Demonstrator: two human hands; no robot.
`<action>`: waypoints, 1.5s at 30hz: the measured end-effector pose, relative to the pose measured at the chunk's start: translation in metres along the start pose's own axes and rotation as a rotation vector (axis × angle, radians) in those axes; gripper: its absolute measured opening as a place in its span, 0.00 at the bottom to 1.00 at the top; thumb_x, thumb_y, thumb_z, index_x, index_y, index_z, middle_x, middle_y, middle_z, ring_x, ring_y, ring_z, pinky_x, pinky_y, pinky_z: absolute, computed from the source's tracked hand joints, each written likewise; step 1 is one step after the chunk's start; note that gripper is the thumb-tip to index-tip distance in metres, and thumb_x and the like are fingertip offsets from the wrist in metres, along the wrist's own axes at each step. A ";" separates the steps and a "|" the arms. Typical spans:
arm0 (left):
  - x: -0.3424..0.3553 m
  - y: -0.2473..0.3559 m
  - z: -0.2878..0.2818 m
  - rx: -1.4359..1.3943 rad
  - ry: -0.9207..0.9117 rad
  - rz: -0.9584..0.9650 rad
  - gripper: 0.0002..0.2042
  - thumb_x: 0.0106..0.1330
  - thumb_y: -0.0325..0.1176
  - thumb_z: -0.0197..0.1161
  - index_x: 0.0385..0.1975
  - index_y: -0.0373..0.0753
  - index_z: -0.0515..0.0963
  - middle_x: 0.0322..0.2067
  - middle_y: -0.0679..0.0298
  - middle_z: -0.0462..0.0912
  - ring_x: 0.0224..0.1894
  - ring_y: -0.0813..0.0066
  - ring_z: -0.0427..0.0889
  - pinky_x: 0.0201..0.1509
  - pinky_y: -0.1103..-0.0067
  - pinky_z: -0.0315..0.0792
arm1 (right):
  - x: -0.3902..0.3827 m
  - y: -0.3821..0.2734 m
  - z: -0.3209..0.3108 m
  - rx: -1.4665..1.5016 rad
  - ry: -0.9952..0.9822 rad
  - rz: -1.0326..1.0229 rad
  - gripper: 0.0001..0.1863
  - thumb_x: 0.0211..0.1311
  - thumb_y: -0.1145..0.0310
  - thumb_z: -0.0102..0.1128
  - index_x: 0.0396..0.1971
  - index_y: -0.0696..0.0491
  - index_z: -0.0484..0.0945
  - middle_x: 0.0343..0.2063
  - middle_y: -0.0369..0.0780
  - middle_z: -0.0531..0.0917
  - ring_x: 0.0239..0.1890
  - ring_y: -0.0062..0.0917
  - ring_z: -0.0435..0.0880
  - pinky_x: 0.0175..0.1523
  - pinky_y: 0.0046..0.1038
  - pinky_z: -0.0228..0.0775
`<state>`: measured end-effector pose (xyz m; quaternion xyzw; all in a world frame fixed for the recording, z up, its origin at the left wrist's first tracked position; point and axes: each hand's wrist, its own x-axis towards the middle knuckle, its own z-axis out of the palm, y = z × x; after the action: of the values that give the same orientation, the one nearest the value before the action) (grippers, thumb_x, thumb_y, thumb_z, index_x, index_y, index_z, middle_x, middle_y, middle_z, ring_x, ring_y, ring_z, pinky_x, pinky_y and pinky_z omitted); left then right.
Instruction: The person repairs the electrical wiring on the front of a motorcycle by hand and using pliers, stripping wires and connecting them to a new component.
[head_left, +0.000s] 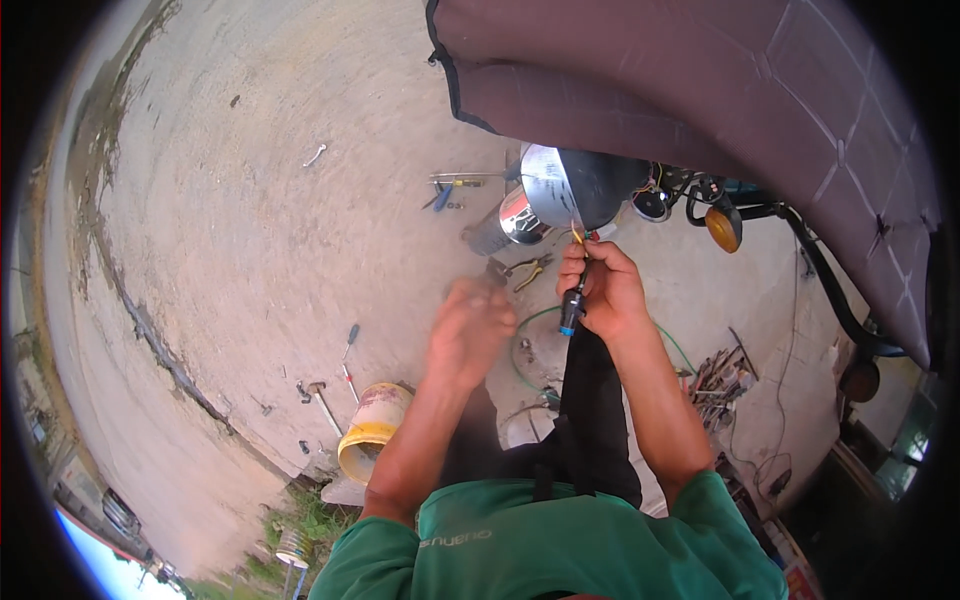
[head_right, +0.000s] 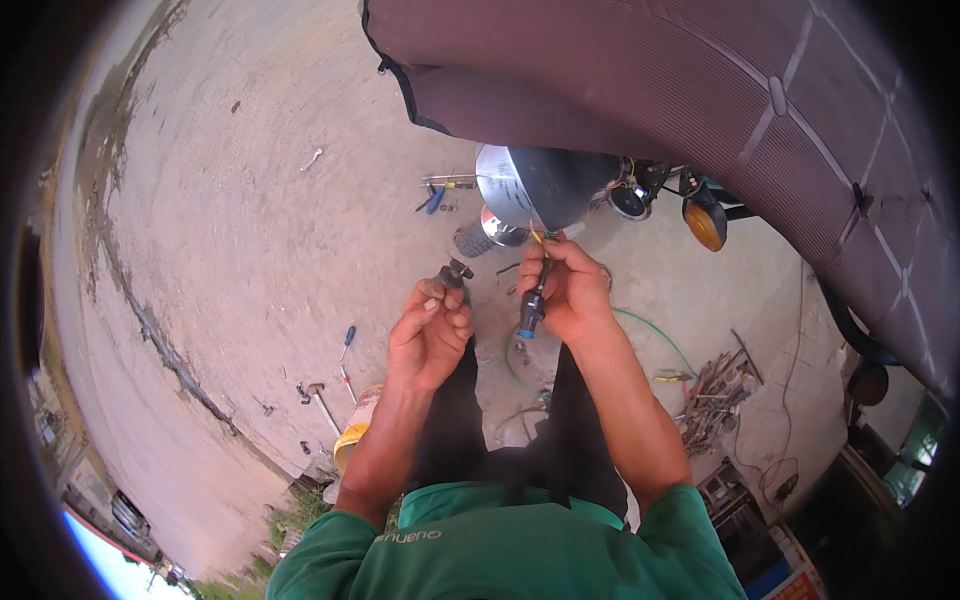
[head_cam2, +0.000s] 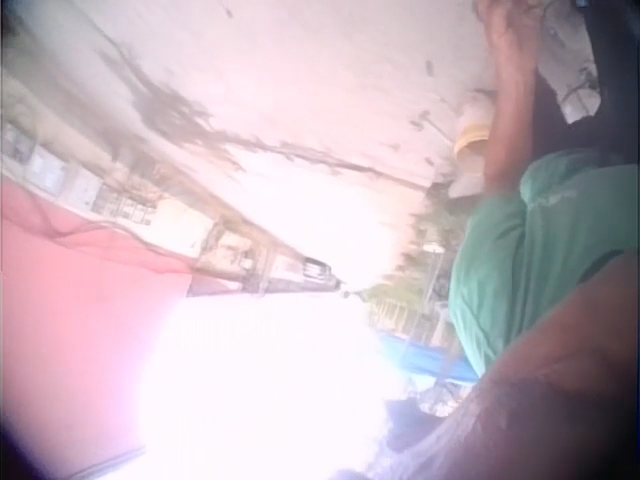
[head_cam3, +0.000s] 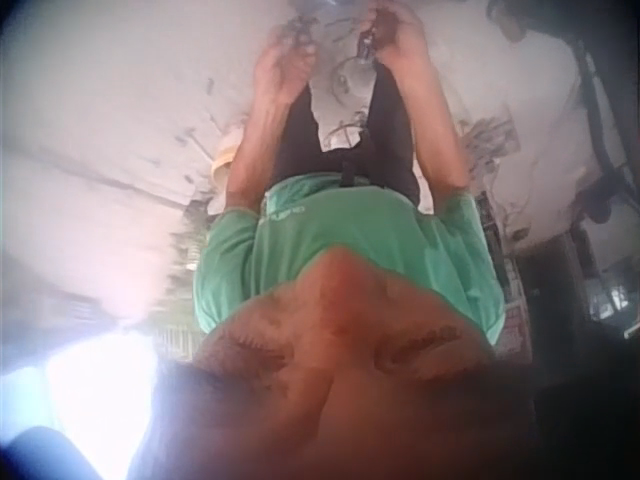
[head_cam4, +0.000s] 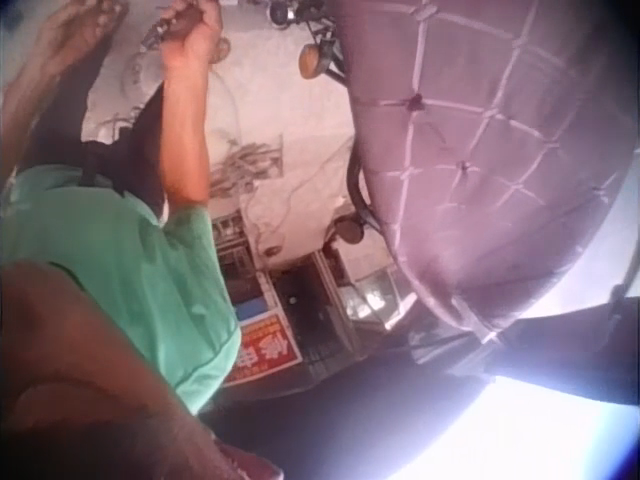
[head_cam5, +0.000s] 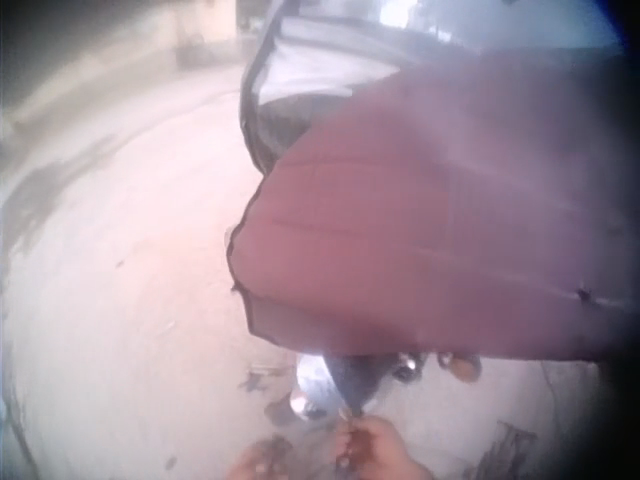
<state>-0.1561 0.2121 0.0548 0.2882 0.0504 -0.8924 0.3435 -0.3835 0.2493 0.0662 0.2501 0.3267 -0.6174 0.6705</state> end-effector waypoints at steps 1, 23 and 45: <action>0.005 -0.002 0.003 0.001 -0.063 -0.039 0.07 0.67 0.26 0.58 0.42 0.42 0.75 0.41 0.60 0.78 0.39 0.64 0.81 0.44 0.71 0.75 | 0.000 0.004 0.001 0.011 0.001 -0.011 0.10 0.65 0.70 0.59 0.46 0.51 0.76 0.33 0.36 0.79 0.34 0.23 0.78 0.37 0.27 0.72; 0.037 0.020 -0.300 0.683 0.701 -0.158 0.06 0.70 0.30 0.60 0.43 0.39 0.80 0.34 0.63 0.84 0.31 0.74 0.85 0.34 0.80 0.77 | 0.018 0.038 -0.030 -0.618 0.034 -0.357 0.07 0.67 0.77 0.57 0.43 0.56 0.73 0.35 0.41 0.81 0.38 0.29 0.81 0.49 0.34 0.74; 0.511 0.018 -0.489 1.740 0.651 0.207 0.22 0.64 0.39 0.62 0.58 0.49 0.71 0.51 0.47 0.79 0.52 0.44 0.80 0.54 0.58 0.75 | 0.082 0.011 -0.116 -0.761 -0.016 -0.358 0.26 0.64 0.62 0.69 0.59 0.51 0.73 0.43 0.34 0.82 0.37 0.26 0.78 0.56 0.45 0.61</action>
<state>-0.2157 0.0408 -0.6291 0.6828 -0.5679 -0.4565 0.0538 -0.3857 0.2816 -0.0729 -0.0808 0.5645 -0.5615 0.5997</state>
